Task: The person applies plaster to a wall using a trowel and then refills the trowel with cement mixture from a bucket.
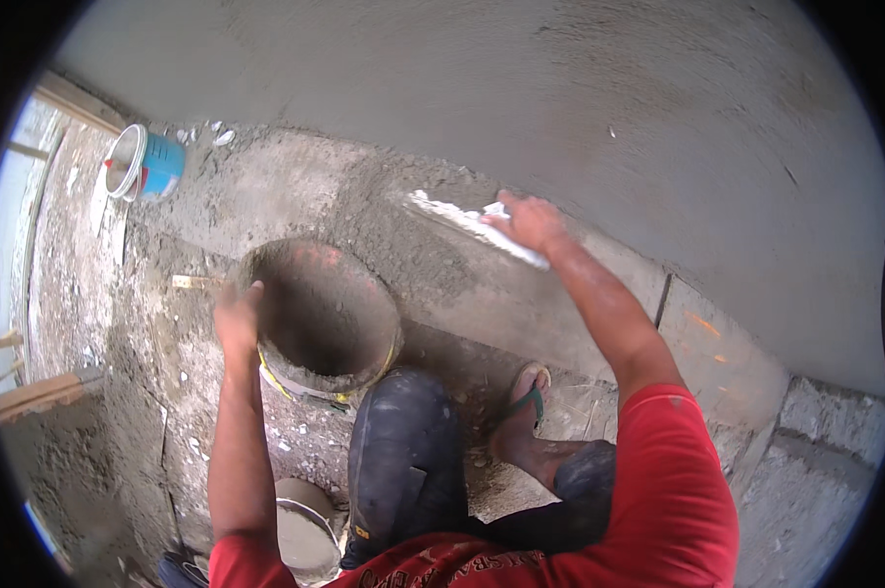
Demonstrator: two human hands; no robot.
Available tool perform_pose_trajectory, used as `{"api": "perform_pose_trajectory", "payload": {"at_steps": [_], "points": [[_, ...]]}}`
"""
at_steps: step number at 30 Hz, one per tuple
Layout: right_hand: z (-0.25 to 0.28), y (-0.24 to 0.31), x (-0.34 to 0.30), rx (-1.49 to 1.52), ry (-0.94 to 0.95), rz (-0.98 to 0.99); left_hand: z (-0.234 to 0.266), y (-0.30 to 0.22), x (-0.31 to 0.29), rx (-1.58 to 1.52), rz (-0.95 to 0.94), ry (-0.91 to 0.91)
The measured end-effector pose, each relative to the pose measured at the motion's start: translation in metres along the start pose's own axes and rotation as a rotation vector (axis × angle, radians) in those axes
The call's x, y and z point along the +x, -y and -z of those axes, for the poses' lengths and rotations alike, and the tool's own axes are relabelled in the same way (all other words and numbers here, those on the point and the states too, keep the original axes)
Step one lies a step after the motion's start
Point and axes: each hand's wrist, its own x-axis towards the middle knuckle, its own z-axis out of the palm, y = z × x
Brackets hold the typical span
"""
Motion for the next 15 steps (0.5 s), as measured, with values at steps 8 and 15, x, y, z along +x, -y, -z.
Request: {"api": "perform_pose_trajectory", "payload": {"at_steps": [8,15], "points": [[-0.068,0.044,-0.111,0.647,-0.111,-0.41,-0.001,0.001,-0.003,-0.153,-0.053,-0.047],[-0.1,0.045,-0.157,1.106,-0.141,-0.641,0.042,0.008,-0.014,-0.154,-0.107,0.043]]}}
